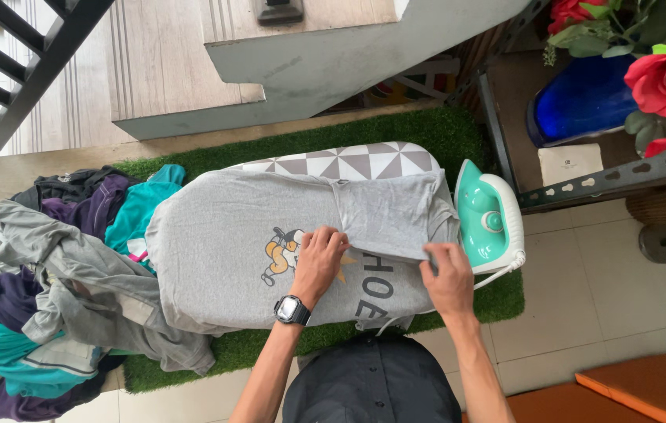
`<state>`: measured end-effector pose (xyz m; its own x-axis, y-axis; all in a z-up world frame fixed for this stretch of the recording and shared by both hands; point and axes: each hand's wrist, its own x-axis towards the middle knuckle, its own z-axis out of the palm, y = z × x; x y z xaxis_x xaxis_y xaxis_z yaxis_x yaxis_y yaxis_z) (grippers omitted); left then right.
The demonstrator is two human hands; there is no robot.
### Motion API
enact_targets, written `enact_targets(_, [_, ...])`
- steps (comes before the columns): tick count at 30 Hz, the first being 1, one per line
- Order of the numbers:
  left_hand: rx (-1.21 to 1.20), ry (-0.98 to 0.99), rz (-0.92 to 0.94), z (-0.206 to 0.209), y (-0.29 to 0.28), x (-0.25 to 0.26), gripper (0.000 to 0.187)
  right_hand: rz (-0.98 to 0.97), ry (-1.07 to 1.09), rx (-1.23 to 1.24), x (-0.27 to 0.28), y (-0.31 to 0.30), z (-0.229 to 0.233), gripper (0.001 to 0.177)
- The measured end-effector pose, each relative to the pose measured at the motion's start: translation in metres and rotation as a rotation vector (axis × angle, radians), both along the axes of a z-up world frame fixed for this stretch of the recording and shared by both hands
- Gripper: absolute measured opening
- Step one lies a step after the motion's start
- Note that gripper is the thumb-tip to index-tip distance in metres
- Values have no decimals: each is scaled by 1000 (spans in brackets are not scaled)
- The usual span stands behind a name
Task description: The person irons a gray t-shirt on an ironing board, then hangs it on a clothes rack. They then pick up a black t-shirt and begin ironing it.
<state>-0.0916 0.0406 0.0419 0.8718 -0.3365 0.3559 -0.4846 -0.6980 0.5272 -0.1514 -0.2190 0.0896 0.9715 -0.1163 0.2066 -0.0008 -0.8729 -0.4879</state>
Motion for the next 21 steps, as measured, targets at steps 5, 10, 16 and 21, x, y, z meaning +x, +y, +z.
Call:
enact_targets(5, [63,58,-43,5,3,-2,14,110,44,-80,-6,3,7,33])
enact_targets(10, [44,53,22,5,-2,7,14,21,141,102,9,-11,6,31])
enact_targets(16, [171,-51,-72,-10,-41,43,46,1,-14,98,83,-18,-22,40])
enact_targets(21, [352,59,-1,-19,-37,71,69,192,68,-237,111,-8,-52,72])
